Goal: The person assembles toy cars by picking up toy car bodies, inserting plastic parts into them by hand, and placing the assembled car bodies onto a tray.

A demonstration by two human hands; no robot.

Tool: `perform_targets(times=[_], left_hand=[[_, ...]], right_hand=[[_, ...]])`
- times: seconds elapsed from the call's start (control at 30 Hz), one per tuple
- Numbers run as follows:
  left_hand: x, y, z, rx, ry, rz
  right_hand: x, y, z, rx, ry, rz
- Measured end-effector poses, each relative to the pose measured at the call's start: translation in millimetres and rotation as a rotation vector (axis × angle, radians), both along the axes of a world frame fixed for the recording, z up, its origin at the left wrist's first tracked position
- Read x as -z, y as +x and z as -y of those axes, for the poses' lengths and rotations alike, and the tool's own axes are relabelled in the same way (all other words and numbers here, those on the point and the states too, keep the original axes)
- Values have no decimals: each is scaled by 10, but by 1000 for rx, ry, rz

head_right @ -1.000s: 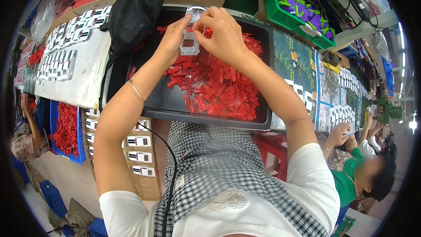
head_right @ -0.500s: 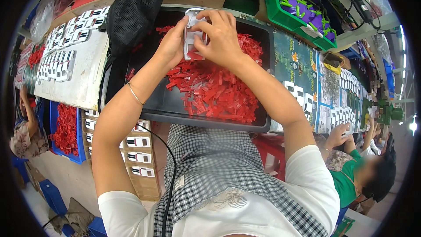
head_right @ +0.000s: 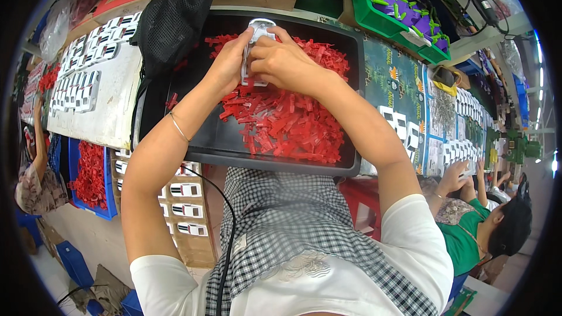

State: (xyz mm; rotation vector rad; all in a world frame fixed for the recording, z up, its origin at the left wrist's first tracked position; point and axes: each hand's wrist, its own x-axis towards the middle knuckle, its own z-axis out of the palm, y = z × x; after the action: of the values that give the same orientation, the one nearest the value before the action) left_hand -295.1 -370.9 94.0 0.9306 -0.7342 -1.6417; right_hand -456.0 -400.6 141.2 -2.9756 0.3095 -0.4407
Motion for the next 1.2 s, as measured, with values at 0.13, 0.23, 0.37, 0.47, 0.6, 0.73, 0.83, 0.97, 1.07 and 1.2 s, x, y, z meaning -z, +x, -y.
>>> perform_targets(times=[0.13, 0.23, 0.37, 0.47, 0.6, 0.73, 0.83, 0.97, 1.07, 1.2], left_hand=[[-41, -58, -4, -77, -31, 2], [-41, -45, -12, -22, -14, 5], [-5, -59, -29, 8, 3, -25], [14, -61, -32, -5, 18, -67], [-20, -84, -54, -18, 45, -51], [-79, -101, -72, -21, 59, -60], [-99, -116, -71, -72, 41, -58], [-99, -110, -69, -73, 37, -67], [-74, -126, -69, -82, 37, -37], [-95, -119, -84, -87, 64, -54]], right_hand=[[-24, -28, 45, 214, -76, 234], [3, -24, 58, 387, -168, 292], [34, 13, 24, 503, -249, 310], [86, 41, -5, 494, -204, 318], [89, 39, -22, 482, -140, 302], [98, 40, -45, 465, -97, 246], [106, 50, -38, 456, -108, 261], [117, 59, -40, 484, -76, 257], [162, 39, -21, 501, 5, 247], [158, 42, -8, 500, -75, 270]])
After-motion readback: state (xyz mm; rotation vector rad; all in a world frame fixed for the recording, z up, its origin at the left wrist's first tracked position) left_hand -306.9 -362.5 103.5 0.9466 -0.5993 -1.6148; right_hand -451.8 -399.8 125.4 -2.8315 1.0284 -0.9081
